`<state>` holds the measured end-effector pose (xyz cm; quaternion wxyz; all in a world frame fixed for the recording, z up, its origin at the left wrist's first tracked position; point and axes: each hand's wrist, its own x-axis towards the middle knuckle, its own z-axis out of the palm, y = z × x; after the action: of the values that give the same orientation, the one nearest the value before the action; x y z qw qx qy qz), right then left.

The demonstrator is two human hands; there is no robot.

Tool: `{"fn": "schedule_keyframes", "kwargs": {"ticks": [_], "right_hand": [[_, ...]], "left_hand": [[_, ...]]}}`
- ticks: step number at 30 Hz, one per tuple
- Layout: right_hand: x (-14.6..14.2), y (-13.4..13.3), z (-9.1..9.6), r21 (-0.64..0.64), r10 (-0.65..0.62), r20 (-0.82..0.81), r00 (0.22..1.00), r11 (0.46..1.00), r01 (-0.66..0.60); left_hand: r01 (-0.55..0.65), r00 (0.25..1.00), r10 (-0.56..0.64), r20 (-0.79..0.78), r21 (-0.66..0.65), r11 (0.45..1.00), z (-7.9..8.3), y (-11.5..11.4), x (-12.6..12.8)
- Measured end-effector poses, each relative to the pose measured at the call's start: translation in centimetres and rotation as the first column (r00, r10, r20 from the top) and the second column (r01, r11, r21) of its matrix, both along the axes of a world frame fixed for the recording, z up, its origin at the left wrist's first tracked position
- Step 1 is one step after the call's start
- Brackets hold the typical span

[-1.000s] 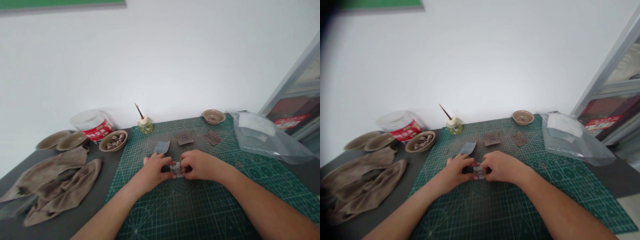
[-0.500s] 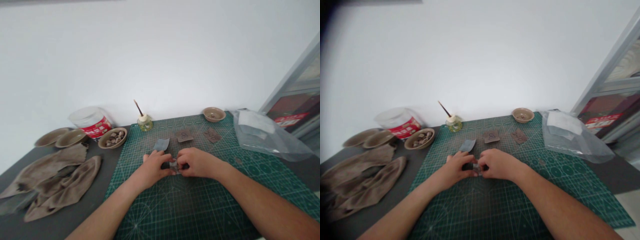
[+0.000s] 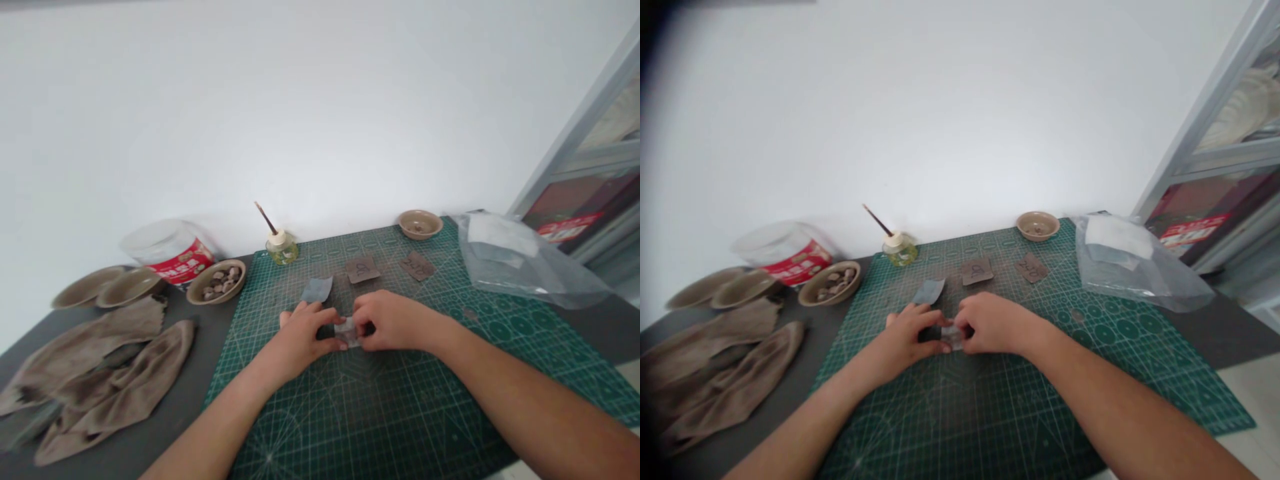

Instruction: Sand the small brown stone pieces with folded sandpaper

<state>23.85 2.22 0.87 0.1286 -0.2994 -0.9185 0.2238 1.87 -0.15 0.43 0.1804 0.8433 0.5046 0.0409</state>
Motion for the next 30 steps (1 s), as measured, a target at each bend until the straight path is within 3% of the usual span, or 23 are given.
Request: {"fn": "schedule_keyframes", "kwargs": {"ticks": [5,9,13,18,23,30], "right_hand": [[0.0,-0.21,-0.24,0.037,-0.071,-0.02,0.997,0.997,0.072],[-0.13,-0.39,-0.35,0.008,0.001,-0.023,1.0,1.0,-0.001],[-0.26,-0.36,-0.48,0.06,-0.112,0.016,0.994,0.992,0.11],[-0.3,-0.52,-0.74,-0.019,-0.006,-0.021,1.0,1.0,0.005],[-0.58,-0.33,-0.95,0.046,-0.138,-0.018,0.99,0.989,0.139],[-0.1,-0.28,-0.67,-0.008,-0.031,0.008,0.999,0.999,0.031]], "left_hand": [[-0.003,1.0,0.003,0.008,-0.008,1.0,-0.11,0.01,-0.04],[0.008,1.0,-0.008,0.007,-0.007,1.0,-0.11,0.04,-0.1],[-0.005,1.0,0.005,0.011,-0.021,1.0,0.04,-0.01,-0.04],[0.001,1.0,-0.001,0.024,-0.022,1.0,-0.04,-0.05,-0.1],[0.003,0.999,-0.003,0.04,-0.004,1.0,-0.15,-0.11,-0.19],[-0.003,1.0,0.003,0.012,0.007,1.0,-0.16,-0.06,-0.11]]}}
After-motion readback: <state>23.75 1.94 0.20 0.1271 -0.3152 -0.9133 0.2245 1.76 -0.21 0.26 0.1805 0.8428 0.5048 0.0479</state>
